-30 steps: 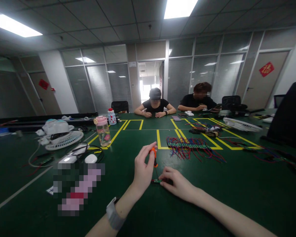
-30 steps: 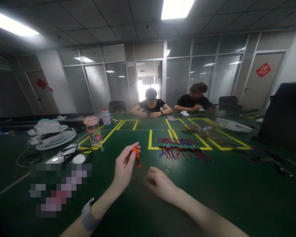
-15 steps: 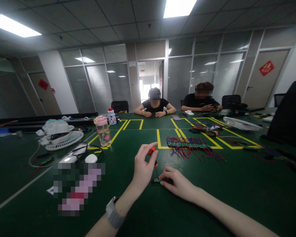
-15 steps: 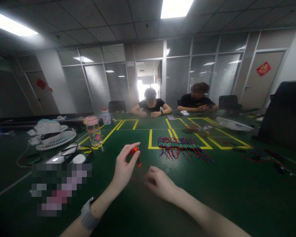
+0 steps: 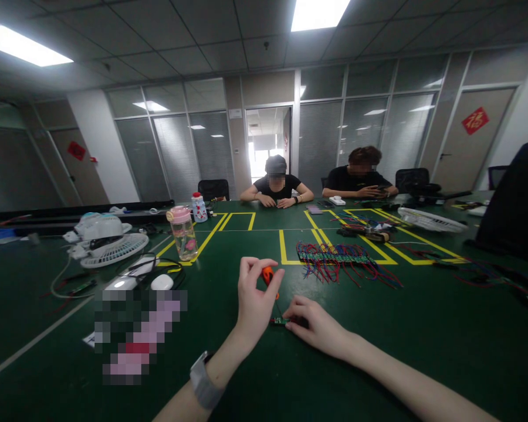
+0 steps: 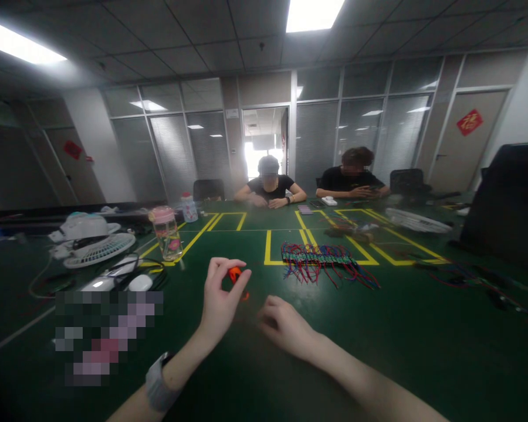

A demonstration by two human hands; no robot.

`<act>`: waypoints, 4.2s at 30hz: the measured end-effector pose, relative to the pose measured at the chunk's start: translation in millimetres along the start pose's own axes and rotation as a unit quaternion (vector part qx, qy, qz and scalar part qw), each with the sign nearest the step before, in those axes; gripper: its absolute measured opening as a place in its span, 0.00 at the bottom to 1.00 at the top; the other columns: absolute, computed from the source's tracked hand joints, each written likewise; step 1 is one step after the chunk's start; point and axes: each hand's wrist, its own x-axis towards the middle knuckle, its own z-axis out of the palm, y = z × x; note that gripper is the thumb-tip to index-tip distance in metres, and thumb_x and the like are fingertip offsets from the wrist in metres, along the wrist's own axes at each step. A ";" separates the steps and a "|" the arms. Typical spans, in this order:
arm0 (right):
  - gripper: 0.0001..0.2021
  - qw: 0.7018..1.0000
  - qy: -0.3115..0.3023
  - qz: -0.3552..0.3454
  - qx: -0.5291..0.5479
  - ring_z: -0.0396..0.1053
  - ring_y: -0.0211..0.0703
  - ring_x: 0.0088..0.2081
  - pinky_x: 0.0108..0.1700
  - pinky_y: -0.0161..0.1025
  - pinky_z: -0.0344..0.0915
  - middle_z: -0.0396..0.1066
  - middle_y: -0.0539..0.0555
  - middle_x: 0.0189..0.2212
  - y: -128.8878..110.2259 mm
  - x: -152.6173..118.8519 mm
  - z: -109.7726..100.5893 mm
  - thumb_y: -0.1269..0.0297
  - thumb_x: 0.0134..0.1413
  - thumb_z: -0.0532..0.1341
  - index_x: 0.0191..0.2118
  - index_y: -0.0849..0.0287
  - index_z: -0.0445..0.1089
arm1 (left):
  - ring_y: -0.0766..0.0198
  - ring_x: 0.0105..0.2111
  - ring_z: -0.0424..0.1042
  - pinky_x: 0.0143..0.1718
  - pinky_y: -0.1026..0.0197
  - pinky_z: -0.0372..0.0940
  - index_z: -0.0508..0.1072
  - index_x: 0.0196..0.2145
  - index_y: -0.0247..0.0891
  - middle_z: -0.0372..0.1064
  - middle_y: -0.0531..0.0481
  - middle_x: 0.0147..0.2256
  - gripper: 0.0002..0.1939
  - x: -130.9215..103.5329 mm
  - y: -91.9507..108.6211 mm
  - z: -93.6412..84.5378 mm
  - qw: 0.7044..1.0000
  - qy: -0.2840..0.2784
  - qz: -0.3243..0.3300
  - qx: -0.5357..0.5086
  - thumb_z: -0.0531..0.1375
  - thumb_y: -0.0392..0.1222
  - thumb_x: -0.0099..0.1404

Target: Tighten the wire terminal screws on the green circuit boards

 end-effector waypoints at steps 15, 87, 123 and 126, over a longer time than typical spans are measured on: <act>0.06 1.000 0.001 0.006 -0.006 0.67 0.42 0.36 0.39 0.36 0.65 0.67 0.53 0.35 -2.9 0.0 -1.8 0.74 0.56 0.61 0.38 0.60 0.75 | 0.62 0.41 0.70 0.43 0.59 0.67 0.77 0.43 0.43 0.64 0.47 0.43 0.12 1.3 0.8 -1.2 1.000 0.004 -0.015 -0.008 0.55 0.43 0.68; 0.06 1.000 -0.002 0.005 -0.005 0.67 0.43 0.37 0.38 0.36 0.65 0.67 0.53 0.35 -2.4 1.4 -1.7 0.75 0.56 0.62 0.37 0.61 0.75 | 0.58 0.47 0.69 0.50 0.56 0.64 0.76 0.47 0.45 0.65 0.47 0.45 0.14 2.3 -0.2 -0.4 0.998 -0.041 0.004 -0.039 0.61 0.41 0.63; 0.06 1.000 0.001 -0.001 -0.009 0.67 0.43 0.37 0.38 0.35 0.64 0.67 0.53 0.35 0.6 1.0 0.4 0.74 0.56 0.61 0.38 0.60 0.75 | 0.60 0.41 0.71 0.44 0.58 0.66 0.78 0.41 0.42 0.67 0.48 0.39 0.09 2.6 1.9 -1.2 0.999 -0.009 -0.005 -0.034 0.62 0.41 0.63; 0.06 1.000 0.001 -0.004 -0.009 0.67 0.43 0.37 0.38 0.36 0.64 0.67 0.53 0.35 0.5 1.1 0.3 0.74 0.56 0.61 0.38 0.59 0.75 | 0.58 0.50 0.69 0.51 0.54 0.64 0.76 0.47 0.44 0.67 0.46 0.48 0.13 2.5 -0.1 -0.1 0.998 -0.017 -0.014 -0.056 0.56 0.41 0.67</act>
